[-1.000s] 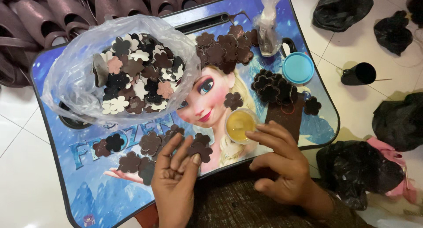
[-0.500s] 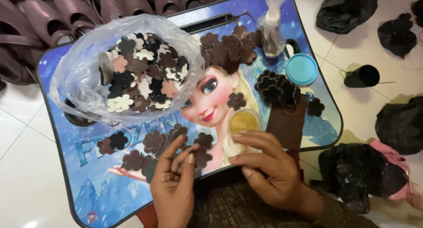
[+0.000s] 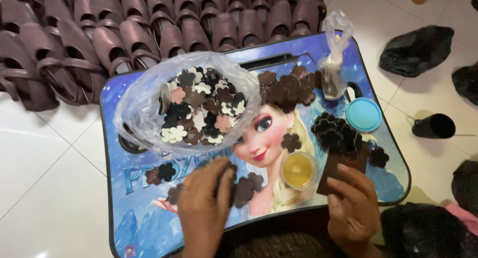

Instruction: The person repeatedly picks flower-shaped craft pieces from a plastic bag, applies a yellow substance from a small container to the back of each piece, and places them onto a brown backing sheet on a Frozen-themed tray.

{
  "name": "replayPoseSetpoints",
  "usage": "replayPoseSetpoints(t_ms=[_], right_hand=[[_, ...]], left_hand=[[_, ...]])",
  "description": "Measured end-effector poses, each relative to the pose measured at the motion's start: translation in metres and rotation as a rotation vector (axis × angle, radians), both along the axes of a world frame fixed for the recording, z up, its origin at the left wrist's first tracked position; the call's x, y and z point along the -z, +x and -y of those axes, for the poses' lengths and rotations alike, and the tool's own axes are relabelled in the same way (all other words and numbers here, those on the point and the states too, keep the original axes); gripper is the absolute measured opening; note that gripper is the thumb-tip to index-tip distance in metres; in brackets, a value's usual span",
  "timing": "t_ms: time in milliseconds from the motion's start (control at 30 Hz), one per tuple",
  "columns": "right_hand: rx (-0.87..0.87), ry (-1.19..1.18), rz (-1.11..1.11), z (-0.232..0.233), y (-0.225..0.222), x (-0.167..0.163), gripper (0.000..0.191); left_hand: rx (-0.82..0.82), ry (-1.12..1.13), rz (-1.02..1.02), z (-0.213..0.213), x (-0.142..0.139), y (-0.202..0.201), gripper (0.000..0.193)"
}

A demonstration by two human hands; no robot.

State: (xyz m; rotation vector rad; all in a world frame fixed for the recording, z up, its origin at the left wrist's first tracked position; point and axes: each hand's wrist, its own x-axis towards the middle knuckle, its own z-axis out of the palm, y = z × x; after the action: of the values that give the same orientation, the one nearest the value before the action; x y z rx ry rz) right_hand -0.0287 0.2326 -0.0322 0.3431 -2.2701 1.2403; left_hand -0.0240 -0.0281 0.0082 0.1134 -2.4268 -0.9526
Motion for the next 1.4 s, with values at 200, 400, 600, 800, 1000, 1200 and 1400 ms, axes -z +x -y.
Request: replayPoseSetpoints(t_ms=[200, 400, 600, 800, 1000, 1200, 1400], right_hand=[[0.055, -0.039, -0.214, 0.0, -0.014, 0.028, 0.024], [0.082, 0.034, -0.219, 0.001, -0.018, 0.032, 0.026], [0.079, 0.105, -0.24, 0.001, -0.019, 0.035, 0.025], [0.067, 0.139, -0.189, 0.0, -0.013, 0.037, 0.025], [0.059, 0.099, -0.191, 0.003, -0.012, 0.039, 0.022], [0.042, 0.111, -0.201, 0.001, -0.012, 0.039, 0.023], [0.051, 0.128, -0.21, 0.001, -0.011, 0.039, 0.023]], left_hand=[[-0.2, -0.324, 0.002, 0.042, -0.013, -0.053, 0.015], [-0.339, -0.416, 0.053, 0.064, -0.005, -0.083, 0.015], [-0.282, -0.309, 0.098, 0.072, -0.003, -0.092, 0.031], [-0.31, -0.041, 0.153, 0.064, -0.01, -0.084, 0.016], [-0.211, 0.609, 0.216, 0.057, 0.001, -0.072, 0.031], [-0.186, 0.918, 0.196, 0.057, 0.025, -0.071, 0.027], [-0.165, 1.338, 0.219, 0.058, 0.029, -0.075, 0.055]])
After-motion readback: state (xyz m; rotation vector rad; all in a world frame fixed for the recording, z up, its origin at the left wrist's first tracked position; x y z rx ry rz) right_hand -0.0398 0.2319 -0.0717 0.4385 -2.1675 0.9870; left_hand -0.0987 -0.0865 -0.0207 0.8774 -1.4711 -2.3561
